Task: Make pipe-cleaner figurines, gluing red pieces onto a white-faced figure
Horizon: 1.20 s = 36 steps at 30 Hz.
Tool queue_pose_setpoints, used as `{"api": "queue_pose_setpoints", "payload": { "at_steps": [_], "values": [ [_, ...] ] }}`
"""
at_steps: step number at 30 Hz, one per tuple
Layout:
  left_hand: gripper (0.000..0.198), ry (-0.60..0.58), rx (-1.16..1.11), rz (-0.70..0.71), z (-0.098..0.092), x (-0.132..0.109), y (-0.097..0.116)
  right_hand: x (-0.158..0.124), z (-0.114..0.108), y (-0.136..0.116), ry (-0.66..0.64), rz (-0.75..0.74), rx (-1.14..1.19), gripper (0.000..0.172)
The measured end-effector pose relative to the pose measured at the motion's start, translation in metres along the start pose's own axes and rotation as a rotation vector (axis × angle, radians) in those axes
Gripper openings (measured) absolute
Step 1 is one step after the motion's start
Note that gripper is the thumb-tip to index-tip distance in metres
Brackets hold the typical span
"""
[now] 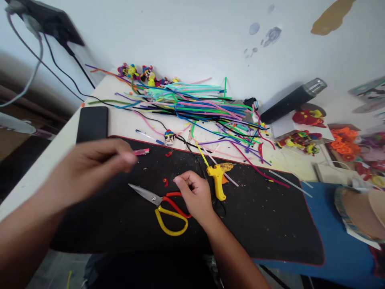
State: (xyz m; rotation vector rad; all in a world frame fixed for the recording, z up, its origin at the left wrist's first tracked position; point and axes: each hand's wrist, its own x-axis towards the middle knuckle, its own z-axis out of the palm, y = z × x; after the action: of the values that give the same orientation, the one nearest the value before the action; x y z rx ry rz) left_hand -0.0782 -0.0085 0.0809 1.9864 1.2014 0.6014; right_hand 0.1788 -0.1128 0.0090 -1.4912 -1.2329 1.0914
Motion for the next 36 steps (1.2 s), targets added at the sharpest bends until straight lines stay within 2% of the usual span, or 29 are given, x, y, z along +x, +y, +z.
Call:
{"api": "queue_pose_setpoints", "payload": {
  "at_steps": [2, 3, 5, 8, 18, 24, 36],
  "values": [
    [0.028, -0.126, 0.129, 0.162, 0.026, -0.001, 0.005, -0.001, 0.000, 0.002, 0.009, 0.006, 0.023, 0.034],
    [0.029, -0.164, 0.164, 0.250, 0.037, 0.000, 0.005, -0.002, -0.001, 0.003, 0.011, 0.012, 0.038, 0.038],
    [0.028, -0.250, 0.197, 0.317, 0.053, 0.001, 0.000, -0.003, -0.001, 0.004, 0.010, 0.029, 0.058, 0.045],
    [0.022, -0.319, 0.209, 0.358, 0.063, 0.003, -0.010, -0.005, -0.001, 0.006, 0.010, 0.046, 0.062, 0.051],
    [0.020, -0.355, 0.212, 0.386, 0.073, 0.009, -0.012, -0.002, 0.000, 0.002, -0.001, 0.031, 0.017, 0.045],
    [0.024, -0.366, 0.256, 0.430, 0.071, 0.019, -0.016, -0.002, 0.000, -0.001, -0.014, -0.021, -0.005, 0.037],
    [0.030, -0.387, 0.417, 0.519, 0.062, 0.061, -0.022, -0.002, 0.000, 0.000, -0.043, -0.022, -0.059, 0.036]
  ]
}}
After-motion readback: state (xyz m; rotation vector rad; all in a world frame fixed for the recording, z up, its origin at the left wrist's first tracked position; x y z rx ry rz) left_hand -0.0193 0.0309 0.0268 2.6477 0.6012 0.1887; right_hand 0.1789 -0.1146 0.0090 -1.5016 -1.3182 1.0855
